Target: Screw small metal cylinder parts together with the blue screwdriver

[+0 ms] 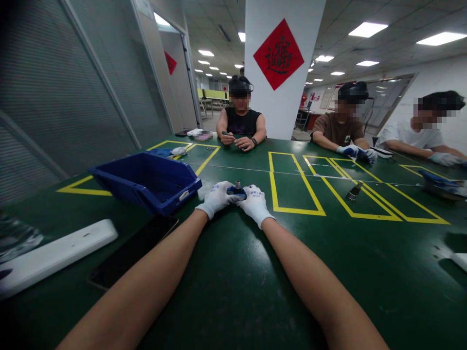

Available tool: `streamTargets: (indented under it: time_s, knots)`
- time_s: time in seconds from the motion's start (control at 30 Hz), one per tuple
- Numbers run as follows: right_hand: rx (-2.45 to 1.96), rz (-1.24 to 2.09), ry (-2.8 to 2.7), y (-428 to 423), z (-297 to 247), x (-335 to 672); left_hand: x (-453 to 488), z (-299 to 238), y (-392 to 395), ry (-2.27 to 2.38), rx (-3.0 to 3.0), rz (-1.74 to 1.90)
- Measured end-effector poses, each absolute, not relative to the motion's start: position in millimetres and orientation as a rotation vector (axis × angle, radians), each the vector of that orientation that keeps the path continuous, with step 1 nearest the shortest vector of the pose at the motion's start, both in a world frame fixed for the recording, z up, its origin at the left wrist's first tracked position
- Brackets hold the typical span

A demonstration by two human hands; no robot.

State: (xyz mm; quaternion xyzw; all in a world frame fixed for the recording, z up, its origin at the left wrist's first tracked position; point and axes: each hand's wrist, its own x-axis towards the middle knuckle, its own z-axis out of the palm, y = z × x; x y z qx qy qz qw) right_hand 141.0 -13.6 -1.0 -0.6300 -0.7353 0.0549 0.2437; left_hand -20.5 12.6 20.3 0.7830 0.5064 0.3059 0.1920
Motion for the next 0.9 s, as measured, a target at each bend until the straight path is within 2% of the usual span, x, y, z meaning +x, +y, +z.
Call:
streamTargets:
  time_s: [0.43,0.67,0.9]
  knots:
    - [-1.667,0.152,-1.997,-10.4,-3.0,142.2,-19.0,20.0,2.0,1.179,1.915,0.956]
    - [-1.687,0.147,-1.98,-10.1,-4.3,141.0,-27.6,16.2,9.7,1.0,1.691,1.236]
    - [-1.711,0.154,-1.98,-9.8,-4.4,140.7,-21.3,7.2,15.2,0.95,1.718,1.085]
